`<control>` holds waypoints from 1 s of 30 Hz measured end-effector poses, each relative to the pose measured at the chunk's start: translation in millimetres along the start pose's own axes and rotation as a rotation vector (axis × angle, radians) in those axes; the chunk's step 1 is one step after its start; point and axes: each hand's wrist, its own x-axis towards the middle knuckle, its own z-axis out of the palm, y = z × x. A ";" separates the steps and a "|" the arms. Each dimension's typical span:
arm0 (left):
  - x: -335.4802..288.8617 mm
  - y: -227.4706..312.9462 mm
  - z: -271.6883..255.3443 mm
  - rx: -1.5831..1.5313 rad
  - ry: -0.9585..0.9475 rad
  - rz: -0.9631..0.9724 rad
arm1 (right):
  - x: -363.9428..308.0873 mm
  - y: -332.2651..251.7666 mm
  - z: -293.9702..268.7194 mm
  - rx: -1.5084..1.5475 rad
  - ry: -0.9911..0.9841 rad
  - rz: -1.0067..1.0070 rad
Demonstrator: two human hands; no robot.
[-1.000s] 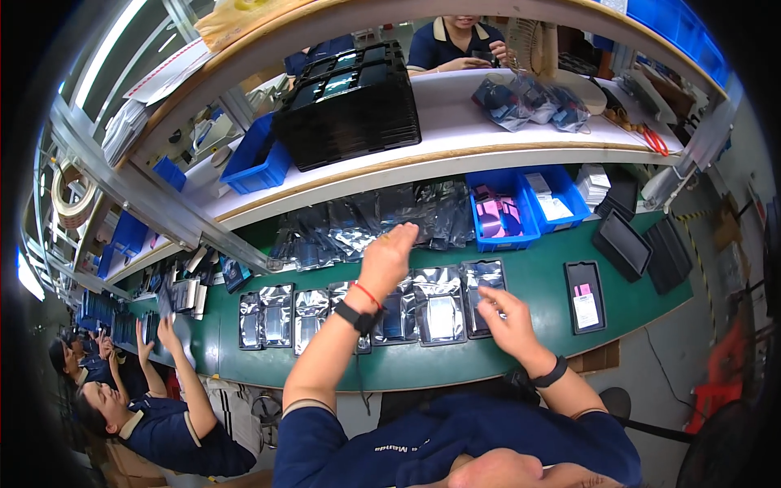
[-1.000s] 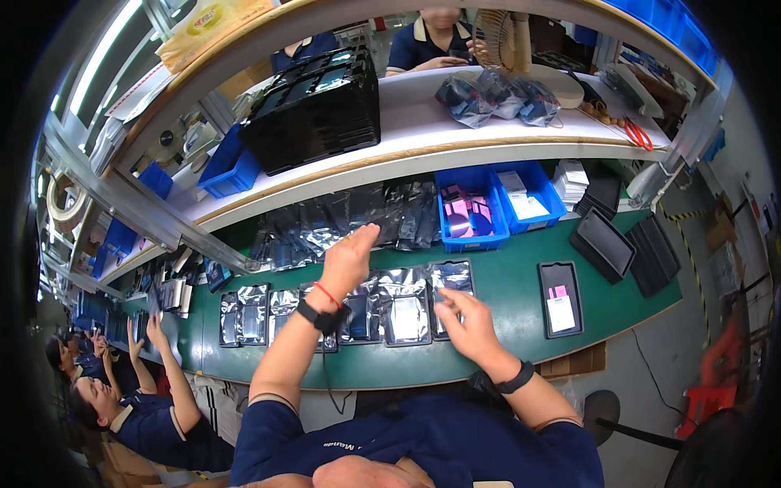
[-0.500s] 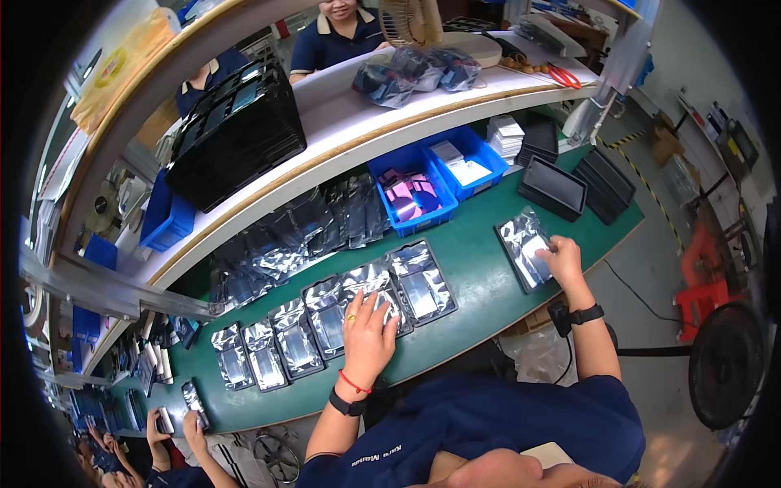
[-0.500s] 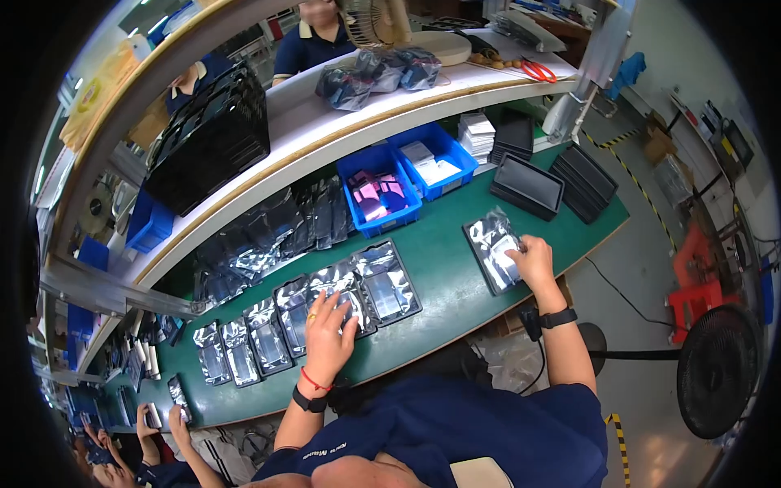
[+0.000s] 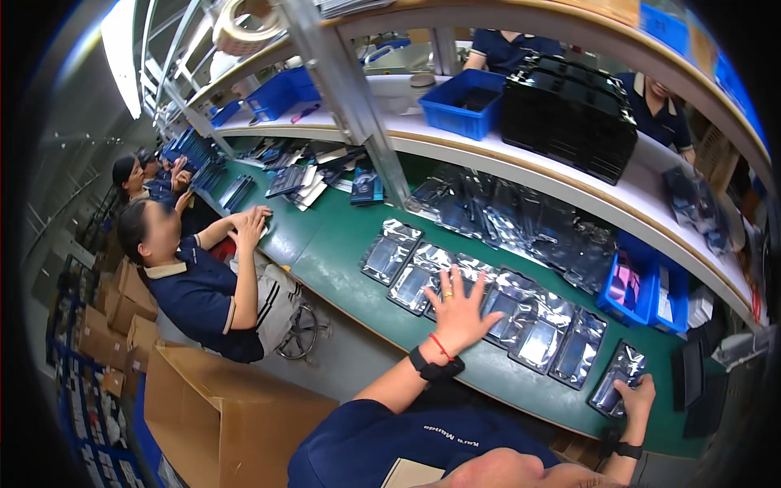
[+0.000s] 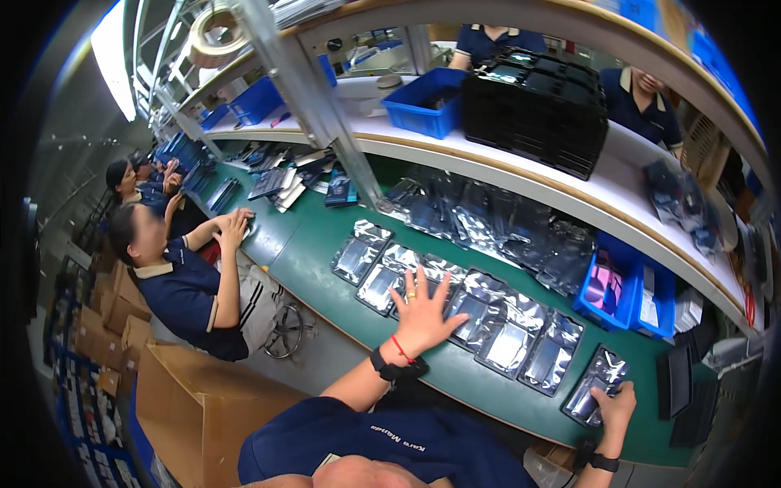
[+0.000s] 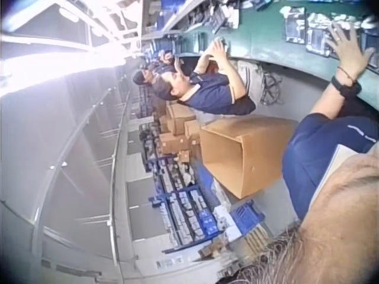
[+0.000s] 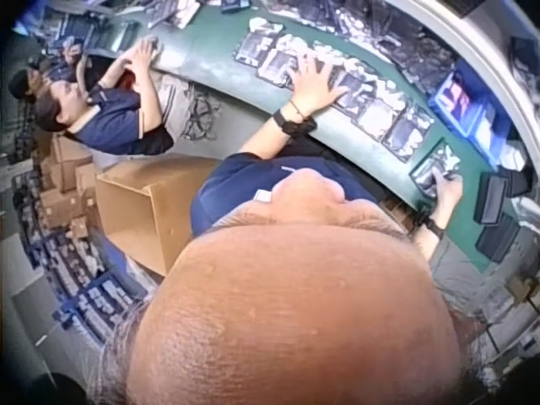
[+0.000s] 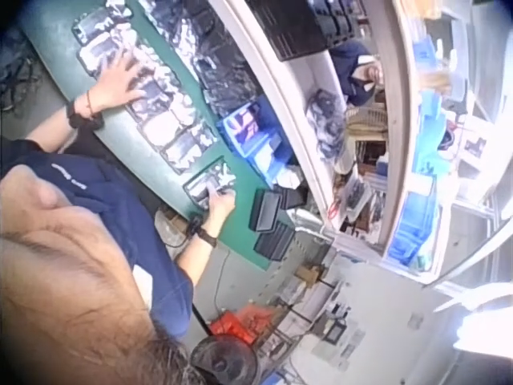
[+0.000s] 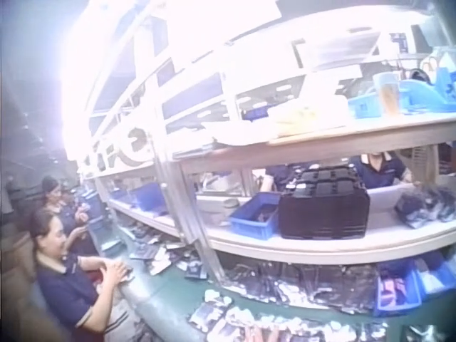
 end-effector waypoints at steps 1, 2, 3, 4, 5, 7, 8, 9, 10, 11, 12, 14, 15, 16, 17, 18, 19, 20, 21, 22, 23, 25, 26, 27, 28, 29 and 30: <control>2.0 -16.3 -2.8 0.068 -0.066 -0.043 | 0.6 -12.5 7.1 -0.013 -0.038 -0.022; 4.4 -29.6 -6.7 0.050 -0.155 -0.066 | -2.5 -32.9 14.4 -0.006 -0.027 -0.057; 6.3 -42.0 -9.5 0.029 -0.245 -0.087 | -3.1 -51.4 17.1 -0.046 -0.057 -0.073; 6.4 -54.5 -9.5 -0.006 -0.258 -0.080 | -0.4 -58.3 25.6 -0.031 -0.055 -0.129; 6.8 -64.9 -11.5 -0.020 -0.236 -0.098 | 1.4 -65.1 34.2 -0.017 -0.050 -0.179; 10.5 -94.5 -16.6 -0.029 -0.205 -0.151 | -5.0 -103.8 44.0 0.000 -0.120 -0.178; 14.6 -110.8 -20.6 -0.021 -0.187 -0.146 | -8.6 -116.8 52.3 0.073 -0.136 -0.237; 18.3 -128.2 -27.1 -0.018 -0.174 -0.146 | -10.9 -127.5 65.7 0.146 -0.148 -0.293; 21.7 -154.1 -24.1 -0.004 -0.133 -0.132 | -10.9 -139.0 80.0 0.100 -0.158 -0.340; 27.6 -175.1 -29.8 -0.006 -0.117 -0.098 | -13.4 -151.5 90.7 0.053 -0.159 -0.364; 29.2 -201.8 -35.6 -0.061 -0.063 -0.033 | -16.6 -172.2 99.7 0.044 -0.245 -0.365; 37.7 -247.7 -53.8 -0.130 -0.081 -0.088 | -23.6 -217.9 127.0 0.043 -0.357 -0.378; 46.8 -265.9 -59.9 -0.243 -0.087 -0.119 | -21.2 -233.9 143.0 0.025 -0.466 -0.348; 50.1 -300.8 -59.6 -0.293 -0.030 -0.115 | -24.3 -245.6 157.5 0.115 -0.492 -0.469; 56.0 -316.5 -67.8 -0.284 -0.041 -0.137 | -31.6 -278.5 147.2 0.273 -0.728 -0.215; 57.3 -359.4 -64.8 -0.245 0.050 -0.036 | -35.3 -285.0 178.9 0.405 -0.727 -0.279; 63.3 -377.5 -69.5 -0.252 0.043 -0.073 | -34.8 -299.8 189.7 0.514 -0.883 -0.213; 66.3 -409.1 -74.1 -0.273 0.031 -0.149 | -37.1 -308.0 207.5 0.699 -1.014 -0.156; 69.3 -428.4 -82.4 -0.156 0.050 -0.106 | -40.1 -316.3 205.2 0.858 -1.133 -0.085; 66.0 -464.7 -78.1 -0.063 0.119 -0.114 | -43.1 -320.3 205.2 0.888 -1.067 -0.149; 66.6 -502.3 -76.1 0.052 0.154 -0.130 | -46.2 -322.4 203.2 0.913 -1.015 -0.220; 77.4 -493.5 -75.2 0.453 0.265 -0.061 | -29.9 -292.6 168.9 0.801 -0.711 -0.493; 85.6 -445.1 -88.9 0.341 0.239 -0.067 | -18.7 -266.9 142.9 0.683 -0.451 -0.570; 86.8 -389.7 -109.1 0.240 0.214 -0.097 | -9.8 -246.5 103.0 0.551 -0.307 -0.485; 80.2 -351.3 -121.4 0.256 0.279 -0.079 | 5.9 -216.1 75.1 0.445 -0.032 -0.515; 72.6 -353.0 -120.6 0.202 0.373 0.022 | 20.4 -187.4 45.9 0.374 0.135 -0.402; 68.8 -338.7 -124.3 0.152 0.360 0.059 | 41.5 -150.7 17.2 0.138 0.328 -0.345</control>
